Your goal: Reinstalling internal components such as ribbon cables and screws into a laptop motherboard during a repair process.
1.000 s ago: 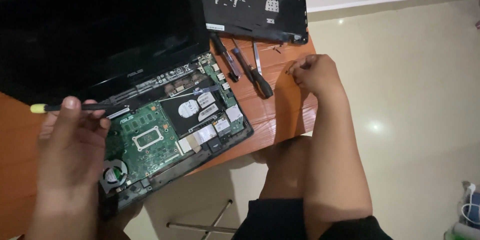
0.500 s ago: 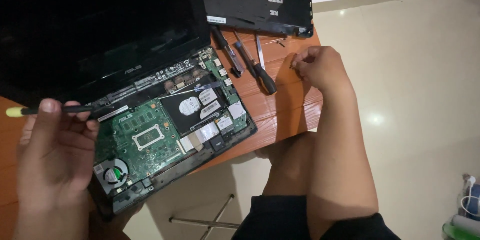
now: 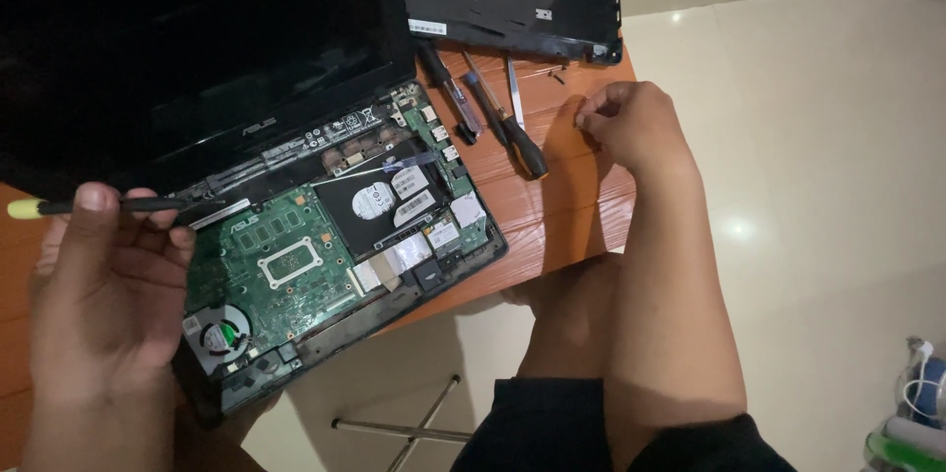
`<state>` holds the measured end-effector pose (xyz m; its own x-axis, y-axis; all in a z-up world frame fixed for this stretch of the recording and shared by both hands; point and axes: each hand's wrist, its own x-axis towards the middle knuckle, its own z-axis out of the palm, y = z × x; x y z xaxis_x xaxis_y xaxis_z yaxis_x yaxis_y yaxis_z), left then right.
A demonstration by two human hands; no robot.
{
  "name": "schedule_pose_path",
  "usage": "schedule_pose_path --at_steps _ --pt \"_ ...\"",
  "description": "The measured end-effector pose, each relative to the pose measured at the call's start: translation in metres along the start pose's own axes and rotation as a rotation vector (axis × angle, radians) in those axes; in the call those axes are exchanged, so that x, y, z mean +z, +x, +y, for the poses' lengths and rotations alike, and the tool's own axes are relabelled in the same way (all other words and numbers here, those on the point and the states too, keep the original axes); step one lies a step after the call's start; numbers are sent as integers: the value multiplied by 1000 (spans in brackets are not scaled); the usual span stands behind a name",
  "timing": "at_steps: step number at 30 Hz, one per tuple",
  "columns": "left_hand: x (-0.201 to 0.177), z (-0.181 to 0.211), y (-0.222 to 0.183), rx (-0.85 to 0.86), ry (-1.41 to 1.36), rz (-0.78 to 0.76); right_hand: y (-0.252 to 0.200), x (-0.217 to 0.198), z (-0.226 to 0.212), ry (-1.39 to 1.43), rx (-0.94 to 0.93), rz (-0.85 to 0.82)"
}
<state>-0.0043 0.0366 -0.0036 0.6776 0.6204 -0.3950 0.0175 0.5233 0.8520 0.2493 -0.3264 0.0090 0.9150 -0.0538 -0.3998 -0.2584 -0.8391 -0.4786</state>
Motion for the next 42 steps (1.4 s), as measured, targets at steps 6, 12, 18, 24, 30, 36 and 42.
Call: schedule_pose_path --at_steps 6,12,18,24,30,36,42 --pt "0 0 -1 -5 -11 6 3 0 3 -21 -24 -8" --pt "1 1 -1 4 17 31 3 -7 10 135 37 20" --pt "0 1 0 -3 -37 -16 9 -3 15 83 6 20" --pt "-14 -8 11 24 -4 -90 23 2 25 49 -231 212" --pt "25 -1 -11 61 413 -141 -47 24 -45 430 -633 121" --pt "37 -4 -27 70 580 -519 -90 73 -65 408 -868 -401" --pt "43 -30 -36 150 593 -529 -121 125 -76 665 -821 -614"
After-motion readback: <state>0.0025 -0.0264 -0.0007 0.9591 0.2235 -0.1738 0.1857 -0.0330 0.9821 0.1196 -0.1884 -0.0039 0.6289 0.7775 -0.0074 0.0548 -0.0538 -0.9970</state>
